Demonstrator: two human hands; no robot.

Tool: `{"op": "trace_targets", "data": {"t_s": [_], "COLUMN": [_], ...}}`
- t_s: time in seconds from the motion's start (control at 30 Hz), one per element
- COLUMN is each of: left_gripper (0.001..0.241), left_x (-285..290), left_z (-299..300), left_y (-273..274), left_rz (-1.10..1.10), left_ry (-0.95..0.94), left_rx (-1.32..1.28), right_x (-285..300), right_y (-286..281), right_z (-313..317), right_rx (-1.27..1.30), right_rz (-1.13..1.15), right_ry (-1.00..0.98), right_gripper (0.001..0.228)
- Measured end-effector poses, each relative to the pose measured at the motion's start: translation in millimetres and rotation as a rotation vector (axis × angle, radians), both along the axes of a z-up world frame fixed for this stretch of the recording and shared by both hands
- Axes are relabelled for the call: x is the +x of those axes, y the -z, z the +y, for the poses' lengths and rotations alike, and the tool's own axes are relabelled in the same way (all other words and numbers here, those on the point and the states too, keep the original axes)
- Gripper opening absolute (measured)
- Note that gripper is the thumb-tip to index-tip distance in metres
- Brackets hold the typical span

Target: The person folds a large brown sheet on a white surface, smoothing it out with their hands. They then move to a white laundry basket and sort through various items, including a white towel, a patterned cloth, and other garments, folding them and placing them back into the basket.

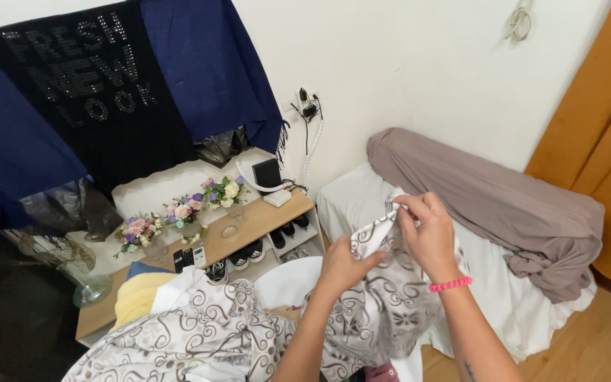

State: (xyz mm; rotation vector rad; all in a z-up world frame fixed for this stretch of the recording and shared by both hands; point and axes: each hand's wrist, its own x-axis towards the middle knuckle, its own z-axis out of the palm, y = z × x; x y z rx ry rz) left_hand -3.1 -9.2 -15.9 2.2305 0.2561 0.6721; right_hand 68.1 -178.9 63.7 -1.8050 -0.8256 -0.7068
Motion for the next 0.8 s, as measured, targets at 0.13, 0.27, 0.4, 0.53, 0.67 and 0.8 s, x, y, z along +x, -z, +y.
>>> {"op": "trace_targets", "data": {"t_s": [0.13,0.27,0.4,0.53,0.67,0.8], "left_gripper": [0.063,0.049,0.046,0.045,0.05,0.07], "left_x": [8,19,26,13,-6,-19], "left_z": [-7,-9,2,11,9,-9], "left_y": [6,12,14,-9,-14,5], "left_rz": [0.016,-0.014,-0.142,-0.227,-0.182,-0.103], "left_ry": [0.008,0.246,0.293,0.251,0.274,0.349], "left_rx": [-0.043,-0.524,-0.897,-1.093,-0.767,-0.06], "right_x": [-10,-11,0,24,38,22], "right_y": [0,10,43,98,113,74], "right_z": [5,4,2,2,7,10], "right_rx": [0.111,0.073,-0.045,-0.224,-0.41,-0.233], "right_rz": [0.006,0.129,0.234,0.424,0.474,0.245], "right_ry": [-0.138,-0.256,-0.419,-0.469,-0.273,-0.358], "right_gripper": [0.017,0.026,0.058,0.058,0.034,0.017]}}
